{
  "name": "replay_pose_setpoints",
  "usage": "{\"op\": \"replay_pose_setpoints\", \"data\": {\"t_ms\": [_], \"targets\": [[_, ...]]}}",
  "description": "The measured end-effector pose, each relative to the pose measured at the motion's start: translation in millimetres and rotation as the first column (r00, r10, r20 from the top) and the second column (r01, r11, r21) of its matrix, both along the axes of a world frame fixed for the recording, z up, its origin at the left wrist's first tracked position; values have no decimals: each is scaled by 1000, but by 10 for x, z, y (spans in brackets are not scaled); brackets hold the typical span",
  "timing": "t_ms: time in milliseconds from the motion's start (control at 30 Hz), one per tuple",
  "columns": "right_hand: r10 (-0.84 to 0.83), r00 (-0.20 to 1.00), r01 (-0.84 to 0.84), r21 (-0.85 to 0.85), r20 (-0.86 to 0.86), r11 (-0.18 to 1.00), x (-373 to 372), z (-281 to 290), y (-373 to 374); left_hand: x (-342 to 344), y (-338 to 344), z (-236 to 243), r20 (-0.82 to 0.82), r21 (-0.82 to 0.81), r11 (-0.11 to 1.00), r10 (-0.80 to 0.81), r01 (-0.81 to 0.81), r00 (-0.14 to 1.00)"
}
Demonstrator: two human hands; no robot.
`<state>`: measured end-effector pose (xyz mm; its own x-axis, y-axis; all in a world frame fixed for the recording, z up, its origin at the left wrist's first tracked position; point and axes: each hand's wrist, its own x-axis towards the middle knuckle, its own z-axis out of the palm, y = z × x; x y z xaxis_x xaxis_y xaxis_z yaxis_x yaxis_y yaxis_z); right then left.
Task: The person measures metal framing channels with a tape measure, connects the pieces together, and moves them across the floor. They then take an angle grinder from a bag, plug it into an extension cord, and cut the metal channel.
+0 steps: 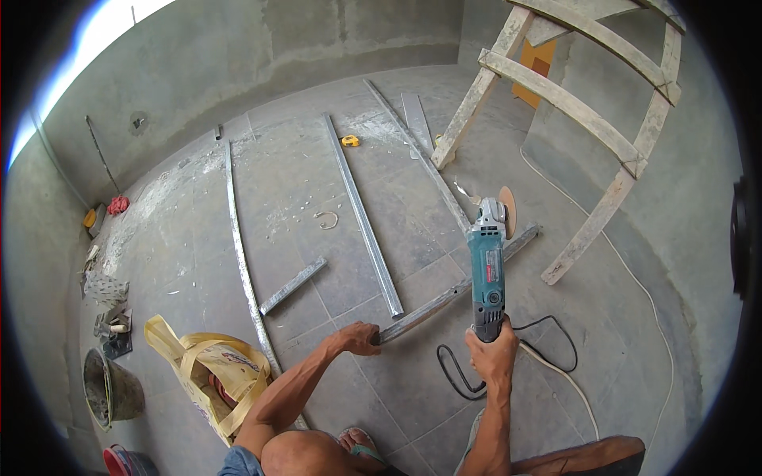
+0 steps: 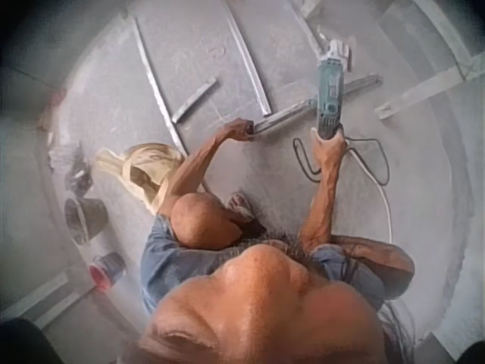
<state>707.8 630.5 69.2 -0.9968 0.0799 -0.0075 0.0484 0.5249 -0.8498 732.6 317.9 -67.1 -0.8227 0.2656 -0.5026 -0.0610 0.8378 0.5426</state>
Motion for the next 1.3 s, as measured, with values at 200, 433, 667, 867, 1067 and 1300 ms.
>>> {"op": "replay_pose_setpoints", "data": {"t_ms": [200,433,667,867,1067,1300], "targets": [[-32,996,39,-92,79,995,-10,209,11,-125,80,144,53,-75,994,-77,81,996],[-70,991,83,-115,111,990,-86,146,58,17,296,110,8,-115,976,-187,187,982],[-33,996,45,-154,83,987,44,138,35,-666,119,27,-267,-58,882,438,-468,859],[-24,995,44,-199,100,979,92,208,20,-1027,226,-265,-322,78,825,553,-560,769],[-43,994,59,-158,102,986,58,237,131,-880,10,-152,355,434,453,708,-779,610],[11,979,44,-262,203,964,41,176,-79,-414,-707,-597,-476,150,630,721,-762,503]]}}
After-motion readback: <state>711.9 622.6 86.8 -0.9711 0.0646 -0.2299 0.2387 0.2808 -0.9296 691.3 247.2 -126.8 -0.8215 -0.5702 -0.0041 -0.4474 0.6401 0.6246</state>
